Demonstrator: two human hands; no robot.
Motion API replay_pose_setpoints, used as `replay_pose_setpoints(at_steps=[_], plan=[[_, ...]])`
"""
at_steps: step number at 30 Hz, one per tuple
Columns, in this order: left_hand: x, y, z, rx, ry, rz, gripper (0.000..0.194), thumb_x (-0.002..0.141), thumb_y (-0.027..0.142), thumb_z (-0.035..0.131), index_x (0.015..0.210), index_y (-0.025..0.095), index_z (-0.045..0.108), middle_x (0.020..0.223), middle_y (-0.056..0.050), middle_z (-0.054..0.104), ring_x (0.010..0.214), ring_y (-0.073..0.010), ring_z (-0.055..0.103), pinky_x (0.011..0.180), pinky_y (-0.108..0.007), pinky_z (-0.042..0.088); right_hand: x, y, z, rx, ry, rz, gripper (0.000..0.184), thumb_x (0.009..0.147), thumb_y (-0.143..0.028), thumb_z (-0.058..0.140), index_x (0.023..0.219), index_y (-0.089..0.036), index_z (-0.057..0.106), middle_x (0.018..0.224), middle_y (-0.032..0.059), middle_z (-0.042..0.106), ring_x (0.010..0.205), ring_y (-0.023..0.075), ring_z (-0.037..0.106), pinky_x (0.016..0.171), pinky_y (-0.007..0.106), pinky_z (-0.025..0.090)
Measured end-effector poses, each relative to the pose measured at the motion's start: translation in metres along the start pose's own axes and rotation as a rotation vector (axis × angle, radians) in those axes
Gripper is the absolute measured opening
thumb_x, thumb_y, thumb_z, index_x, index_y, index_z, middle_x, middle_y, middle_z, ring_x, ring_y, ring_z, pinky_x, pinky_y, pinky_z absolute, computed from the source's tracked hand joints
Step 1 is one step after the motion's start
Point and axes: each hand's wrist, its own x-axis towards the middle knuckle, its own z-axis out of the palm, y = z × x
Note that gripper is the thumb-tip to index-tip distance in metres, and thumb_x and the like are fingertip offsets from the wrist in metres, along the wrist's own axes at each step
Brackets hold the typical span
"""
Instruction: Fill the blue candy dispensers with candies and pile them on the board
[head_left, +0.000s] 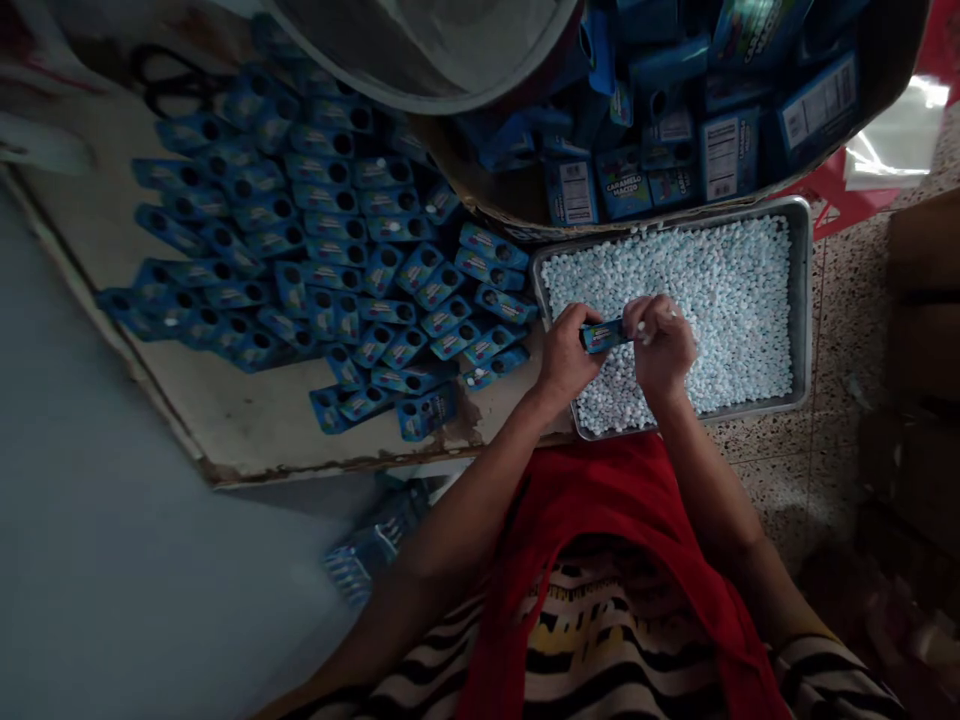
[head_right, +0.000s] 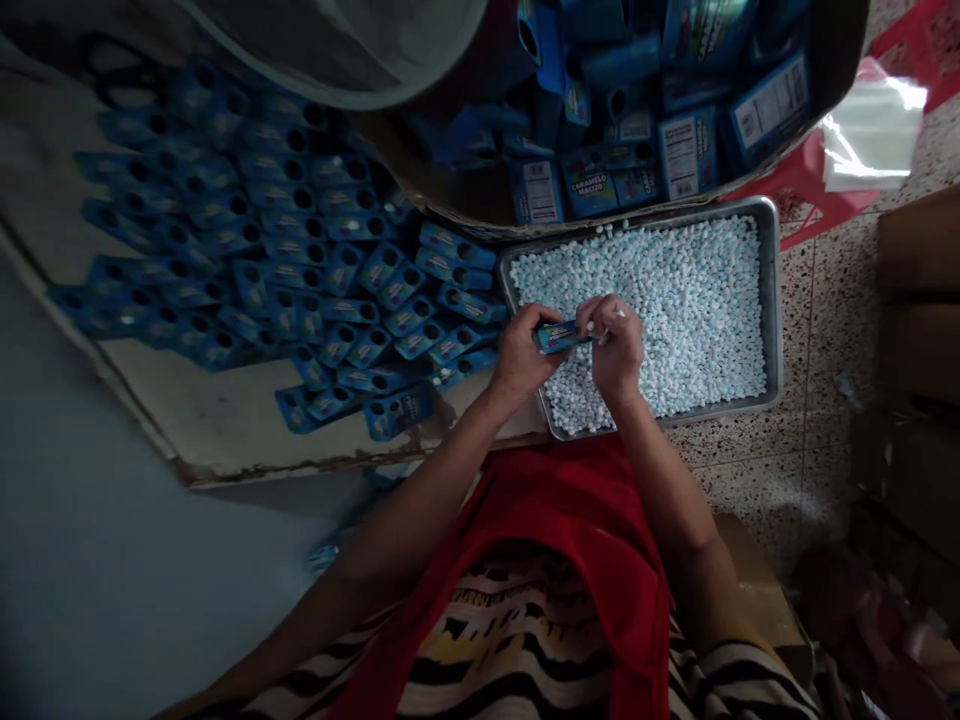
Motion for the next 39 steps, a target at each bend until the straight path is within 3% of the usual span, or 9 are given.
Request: replay_pose_setpoints(at_steps=[7, 15, 20, 25, 29, 33, 37, 38, 39], plan=[[-0.006, 0.003, 0.009, 0.024, 0.037, -0.027, 0.037, 0.069, 0.005, 0.078, 0.093, 0.024, 0.058, 0.099, -0.003, 0.069, 0.099, -0.0238, 0.067, 0.087, -0.035, 0.052, 0.001, 0.008, -0.008, 0.047, 0.151, 0.023, 0.051, 0.09, -0.06, 0.055, 0.058, -0.029, 0.03, 0.056, -0.003, 0.028, 0.06, 0.0195, 0.038, 0.076, 0.043, 0.051], [-0.006, -0.019, 0.018, -0.448, 0.027, -0.021, 0.039, 0.076, 0.009, 0.079, 0.104, 0.024, 0.058, 0.118, -0.006, 0.077, 0.12, -0.0224, 0.074, 0.107, -0.038, 0.056, 0.011, 0.006, -0.089, 0.267, 0.195, 0.289, 0.043, 0.074, -0.045, 0.073, 0.063, -0.027, 0.035, 0.057, -0.0066, 0.036, 0.06, 0.0151, 0.043, 0.066, 0.034, 0.047], [-0.009, -0.017, 0.031, -0.558, -0.098, -0.059, 0.043, 0.075, 0.017, 0.085, 0.105, 0.024, 0.055, 0.125, -0.008, 0.077, 0.119, -0.0219, 0.075, 0.104, -0.038, 0.059, -0.01, -0.004, -0.128, -0.392, 0.22, 0.326, 0.027, 0.079, -0.049, 0.07, 0.077, -0.026, 0.056, 0.078, -0.002, 0.063, 0.077, 0.0173, 0.06, 0.078, 0.033, 0.051], [-0.017, -0.006, 0.035, -0.543, -0.065, -0.093, 0.043, 0.073, 0.017, 0.085, 0.103, 0.024, 0.055, 0.121, -0.008, 0.078, 0.114, -0.0233, 0.076, 0.101, -0.04, 0.061, -0.017, -0.019, -0.147, -1.279, -0.068, 0.059, 0.034, 0.082, -0.048, 0.075, 0.105, -0.024, 0.074, 0.113, 0.0118, 0.072, 0.104, 0.0292, 0.063, 0.103, 0.049, 0.048], [-0.041, -0.001, 0.001, -0.5, 0.123, -0.18, 0.038, 0.077, 0.024, 0.083, 0.103, 0.025, 0.056, 0.119, -0.006, 0.078, 0.112, -0.023, 0.076, 0.101, -0.041, 0.062, -0.008, -0.022, -0.149, -1.48, -0.233, -0.055, 0.031, 0.091, -0.045, 0.07, 0.11, -0.023, 0.08, 0.122, 0.0178, 0.074, 0.117, 0.0363, 0.062, 0.114, 0.06, 0.04], [-0.11, -0.001, -0.067, -0.413, 0.369, -0.267, 0.037, 0.08, 0.04, 0.084, 0.106, 0.027, 0.06, 0.115, -0.002, 0.078, 0.107, -0.0247, 0.075, 0.098, -0.047, 0.062, 0.003, -0.015, -0.147, -1.666, -0.245, -0.123, 0.035, 0.095, -0.047, 0.066, 0.117, -0.025, 0.08, 0.131, 0.0163, 0.074, 0.124, 0.0406, 0.061, 0.121, 0.074, 0.028], [-0.199, -0.011, -0.13, -0.268, 0.781, -0.453, 0.044, 0.078, 0.046, 0.086, 0.111, 0.034, 0.06, 0.106, 0.006, 0.073, 0.094, -0.0234, 0.068, 0.091, -0.052, 0.06, 0.001, -0.004, -0.138, -1.682, -0.357, -0.253, 0.035, 0.094, -0.043, 0.066, 0.117, -0.02, 0.079, 0.134, 0.0216, 0.067, 0.132, 0.04, 0.058, 0.117, 0.064, 0.043], [-0.212, -0.017, -0.143, -0.197, 0.946, -0.532, 0.046, 0.076, 0.051, 0.087, 0.109, 0.036, 0.058, 0.096, 0.009, 0.072, 0.087, -0.0211, 0.066, 0.086, -0.049, 0.061, 0.0, -0.002, -0.134, -1.673, -0.38, -0.273, 0.034, 0.094, -0.041, 0.065, 0.117, -0.02, 0.078, 0.133, 0.0217, 0.067, 0.133, 0.0389, 0.057, 0.116, 0.062, 0.046], [-0.22, -0.024, -0.154, -0.153, 0.975, -0.584, 0.048, 0.076, 0.055, 0.086, 0.111, 0.037, 0.057, 0.093, 0.011, 0.071, 0.086, -0.0204, 0.066, 0.084, -0.047, 0.062, 0.001, 0.0, -0.13, -1.665, -0.392, -0.293, 0.033, 0.096, -0.04, 0.064, 0.118, -0.019, 0.077, 0.134, 0.0215, 0.066, 0.133, 0.0378, 0.057, 0.115, 0.06, 0.048]])
